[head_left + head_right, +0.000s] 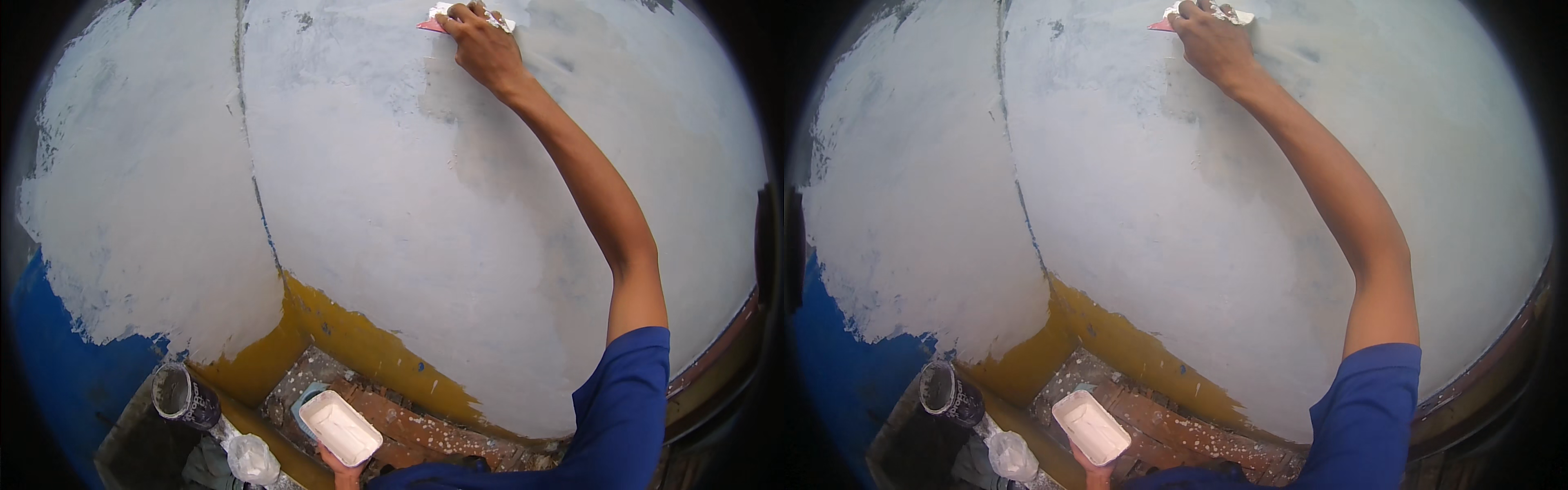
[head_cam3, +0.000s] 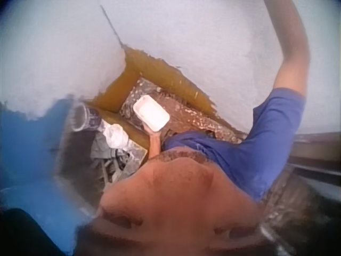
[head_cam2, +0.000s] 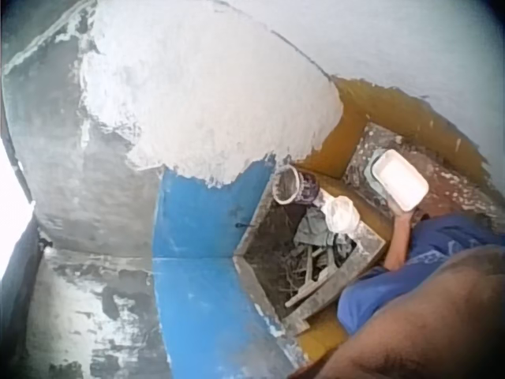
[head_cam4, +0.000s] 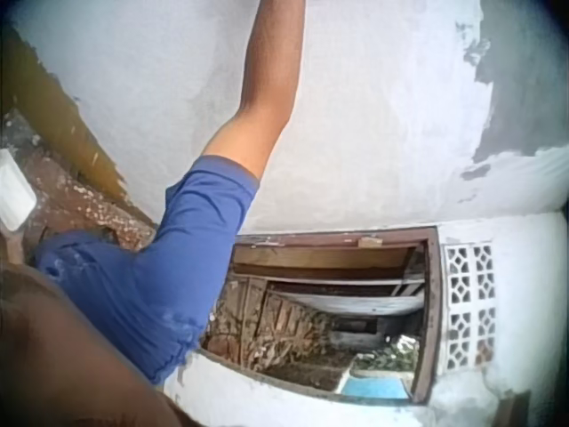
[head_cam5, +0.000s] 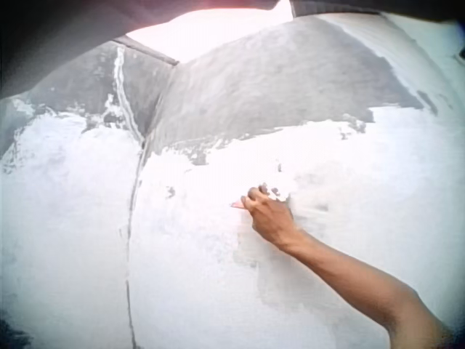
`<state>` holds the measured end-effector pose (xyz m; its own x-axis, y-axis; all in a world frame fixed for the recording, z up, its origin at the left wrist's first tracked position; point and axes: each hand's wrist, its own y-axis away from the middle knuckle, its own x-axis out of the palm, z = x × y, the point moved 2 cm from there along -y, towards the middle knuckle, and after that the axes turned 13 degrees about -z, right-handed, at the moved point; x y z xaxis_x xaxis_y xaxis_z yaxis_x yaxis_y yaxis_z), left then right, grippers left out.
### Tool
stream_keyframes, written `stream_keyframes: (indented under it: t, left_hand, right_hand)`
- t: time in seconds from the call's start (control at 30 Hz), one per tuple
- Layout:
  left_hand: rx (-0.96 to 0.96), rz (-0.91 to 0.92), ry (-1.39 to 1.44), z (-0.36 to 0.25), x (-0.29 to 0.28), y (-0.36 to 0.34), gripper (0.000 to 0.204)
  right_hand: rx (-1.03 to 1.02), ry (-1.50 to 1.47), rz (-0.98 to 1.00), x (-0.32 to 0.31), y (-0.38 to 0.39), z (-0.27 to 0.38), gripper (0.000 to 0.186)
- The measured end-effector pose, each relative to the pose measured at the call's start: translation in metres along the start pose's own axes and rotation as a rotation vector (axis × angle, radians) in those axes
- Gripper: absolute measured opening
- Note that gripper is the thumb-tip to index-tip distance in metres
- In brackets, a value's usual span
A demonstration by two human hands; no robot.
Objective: The person applies white plaster to a blue and yellow wall using a putty knife, repeatedly scraping the material from a small container and spreading it across the wall surface.
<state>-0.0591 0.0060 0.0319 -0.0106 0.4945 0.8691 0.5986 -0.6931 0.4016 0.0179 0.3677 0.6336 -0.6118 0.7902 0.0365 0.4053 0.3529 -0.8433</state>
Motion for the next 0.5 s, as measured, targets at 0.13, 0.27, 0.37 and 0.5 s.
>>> stream_keyframes:
  t: [0.13, 0.27, 0.37, 0.5]
  left_hand:
    - [0.087, 0.025, -0.085, 0.007, 0.002, -0.004, 0.058]
    - [-0.083, -0.033, 0.014, 0.017, -0.014, -0.018, 0.058]
    - [-0.082, -0.048, 0.043, 0.018, -0.011, -0.016, 0.056]
    - [-0.058, -0.063, 0.012, 0.013, -0.019, -0.015, 0.055]
  right_hand:
    - [-0.023, 0.15, 0.145, 0.012, 0.021, 0.02, 0.04]
    - [-0.077, -0.058, 0.35, 0.011, 0.097, 0.078, 0.038]
    - [-0.117, -0.148, 0.475, 0.005, 0.154, 0.114, 0.04]
    - [-0.138, -0.141, 0.325, -0.004, 0.145, 0.115, 0.035]
